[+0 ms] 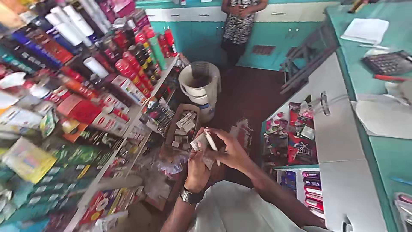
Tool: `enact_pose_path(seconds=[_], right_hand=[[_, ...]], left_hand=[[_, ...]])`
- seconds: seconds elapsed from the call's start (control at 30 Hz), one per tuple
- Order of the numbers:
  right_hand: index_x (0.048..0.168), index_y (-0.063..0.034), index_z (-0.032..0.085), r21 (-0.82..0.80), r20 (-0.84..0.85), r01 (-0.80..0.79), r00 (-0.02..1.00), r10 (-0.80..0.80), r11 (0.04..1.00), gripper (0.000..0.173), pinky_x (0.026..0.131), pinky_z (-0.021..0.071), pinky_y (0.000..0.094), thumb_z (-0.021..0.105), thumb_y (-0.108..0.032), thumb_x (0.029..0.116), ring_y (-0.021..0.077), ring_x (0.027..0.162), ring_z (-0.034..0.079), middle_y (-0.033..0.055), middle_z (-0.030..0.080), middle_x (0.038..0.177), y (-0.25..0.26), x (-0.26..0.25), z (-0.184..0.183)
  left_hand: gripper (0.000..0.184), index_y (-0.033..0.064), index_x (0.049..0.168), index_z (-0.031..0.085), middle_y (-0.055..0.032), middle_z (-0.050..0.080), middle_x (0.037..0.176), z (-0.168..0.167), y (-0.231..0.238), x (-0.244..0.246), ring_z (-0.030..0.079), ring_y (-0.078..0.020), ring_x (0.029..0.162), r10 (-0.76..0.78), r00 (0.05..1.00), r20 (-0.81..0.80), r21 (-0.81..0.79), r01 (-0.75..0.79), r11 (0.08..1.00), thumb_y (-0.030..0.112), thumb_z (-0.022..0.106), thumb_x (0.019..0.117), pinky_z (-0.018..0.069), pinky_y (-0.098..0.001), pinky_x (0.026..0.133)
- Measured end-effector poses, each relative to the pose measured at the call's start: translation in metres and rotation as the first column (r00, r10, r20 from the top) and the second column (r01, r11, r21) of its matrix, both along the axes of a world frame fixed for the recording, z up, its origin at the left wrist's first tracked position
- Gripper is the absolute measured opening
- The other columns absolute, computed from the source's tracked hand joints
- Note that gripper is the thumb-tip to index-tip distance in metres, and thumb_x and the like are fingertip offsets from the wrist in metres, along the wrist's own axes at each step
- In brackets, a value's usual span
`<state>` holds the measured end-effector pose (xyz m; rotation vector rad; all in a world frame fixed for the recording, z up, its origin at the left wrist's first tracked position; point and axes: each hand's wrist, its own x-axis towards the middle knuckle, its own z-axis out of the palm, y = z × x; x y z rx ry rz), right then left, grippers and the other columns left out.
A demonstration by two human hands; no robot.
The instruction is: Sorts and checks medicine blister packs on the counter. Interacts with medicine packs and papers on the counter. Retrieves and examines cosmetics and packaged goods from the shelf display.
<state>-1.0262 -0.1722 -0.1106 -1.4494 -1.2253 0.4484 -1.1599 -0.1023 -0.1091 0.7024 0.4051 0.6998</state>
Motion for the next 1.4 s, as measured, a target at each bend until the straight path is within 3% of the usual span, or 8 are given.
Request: enact_pose_path(seconds=[0.1, 0.23, 0.4, 0.57, 0.67, 0.87, 1.13, 1.4], right_hand=[[0.112, -0.0036, 0.067, 0.009, -0.436, 0.115, 0.894, -0.1, 0.993, 0.027, 0.077, 0.061, 0.0262, 0.07, 0.0, 0.0845, 0.0068, 0.085, 0.07, 0.0005, 0.074, 0.098, -0.025, 0.082, 0.014], [0.11, -0.006, 0.064, -0.028, -0.767, 0.034, 0.64, -0.043, 0.999, 0.031, 0.076, 0.0625, 0.0285, 0.061, 0.01, 0.0838, 0.011, 0.083, 0.072, 0.0031, 0.075, 0.096, -0.062, 0.187, 0.018], [0.135, -0.0021, 0.053, 0.02, -0.73, 0.049, 0.684, -0.019, 0.999, 0.049, 0.085, 0.0614, 0.0332, 0.058, 0.01, 0.0875, 0.0144, 0.098, 0.07, 0.0065, 0.07, 0.115, -0.08, 0.253, 0.006], [0.097, -0.0107, 0.064, -0.059, -0.629, 0.222, 0.749, -0.209, 0.973, 0.014, 0.074, 0.0581, 0.025, 0.074, -0.006, 0.0874, 0.005, 0.079, 0.068, -0.005, 0.071, 0.088, -0.1, 0.303, -0.008], [0.11, -0.0042, 0.073, -0.166, -0.5, 0.166, 0.836, -0.228, 0.972, 0.022, 0.083, 0.0595, 0.0243, 0.075, -0.017, 0.0918, 0.0034, 0.088, 0.069, -0.0024, 0.075, 0.097, -0.099, 0.335, -0.004], [0.095, -0.0077, 0.076, -0.303, -0.331, 0.277, 0.867, -0.373, 0.912, 0.017, 0.07, 0.0502, 0.0142, 0.066, -0.021, 0.0987, -0.0083, 0.074, 0.06, -0.0091, 0.07, 0.083, -0.061, 0.391, 0.007], [0.087, -0.0071, 0.074, -0.236, -0.603, 0.477, 0.611, -0.513, 0.846, 0.017, 0.065, 0.0543, 0.0179, 0.062, -0.009, 0.0993, -0.0008, 0.067, 0.064, -0.007, 0.068, 0.073, -0.002, 0.459, 0.013], [0.143, -0.0095, 0.05, -0.04, -0.937, 0.473, 0.287, -0.197, 0.88, 0.075, 0.09, 0.0614, 0.0387, 0.084, -0.003, 0.076, 0.0204, 0.104, 0.071, 0.0097, 0.069, 0.122, 0.02, 0.484, -0.012]], left_hand=[[0.038, 0.0033, 0.141, 0.054, -0.0121, 0.068, 0.127, 0.002, 0.012, 0.054, 0.068, -0.0211, 0.113, -0.055, 0.997, -0.06, 0.071, 0.059, 0.996, 0.015, 0.044, 0.106, 0.0584, -0.0415, 0.096], [0.025, 0.0015, 0.115, 0.068, -0.0097, 0.073, 0.108, -0.008, 0.041, 0.14, 0.071, -0.0172, 0.098, -0.206, 0.973, -0.104, 0.279, 0.227, 0.933, -0.002, 0.062, 0.0914, 0.0608, -0.0371, 0.087], [0.034, 0.0005, 0.119, 0.07, -0.0037, 0.074, 0.111, 0.009, 0.064, 0.254, 0.07, -0.0095, 0.102, -0.311, 0.81, -0.497, 0.624, 0.583, 0.52, 0.017, 0.074, 0.0891, 0.0589, -0.03, 0.09], [0.02, 0.0054, 0.094, 0.076, 0.003, 0.071, 0.084, 0.026, 0.069, 0.347, 0.064, 0.0036, 0.078, -0.365, 0.605, -0.708, 0.618, 0.78, 0.094, 0.024, 0.07, 0.0935, 0.0541, -0.019, 0.074], [0.02, 0.0056, 0.094, 0.075, 0.0032, 0.071, 0.082, 0.021, 0.074, 0.396, 0.063, 0.004, 0.076, -0.5, 0.499, -0.708, 0.594, 0.804, -0.038, 0.024, 0.068, 0.0957, 0.0532, -0.0177, 0.072], [0.042, 0.0028, 0.084, 0.071, -0.0093, 0.066, 0.075, 0.027, 0.106, 0.497, 0.064, -0.0231, 0.078, -0.447, 0.486, -0.751, 0.66, 0.585, -0.472, 0.042, 0.065, 0.0972, 0.0516, -0.0437, 0.076], [0.035, 0.0093, 0.085, 0.077, -0.0026, 0.071, 0.075, 0.017, 0.171, 0.602, 0.066, -0.015, 0.076, -0.685, 0.6, -0.413, 0.905, 0.19, -0.38, 0.034, 0.06, 0.1024, 0.0512, -0.0322, 0.077], [0.029, 0.0068, 0.087, 0.074, -0.0007, 0.068, 0.073, 0.032, 0.194, 0.687, 0.062, -0.0071, 0.066, -0.507, 0.03, -0.861, 0.412, 0.624, -0.664, 0.033, 0.085, 0.0794, 0.0521, -0.0328, 0.065]])
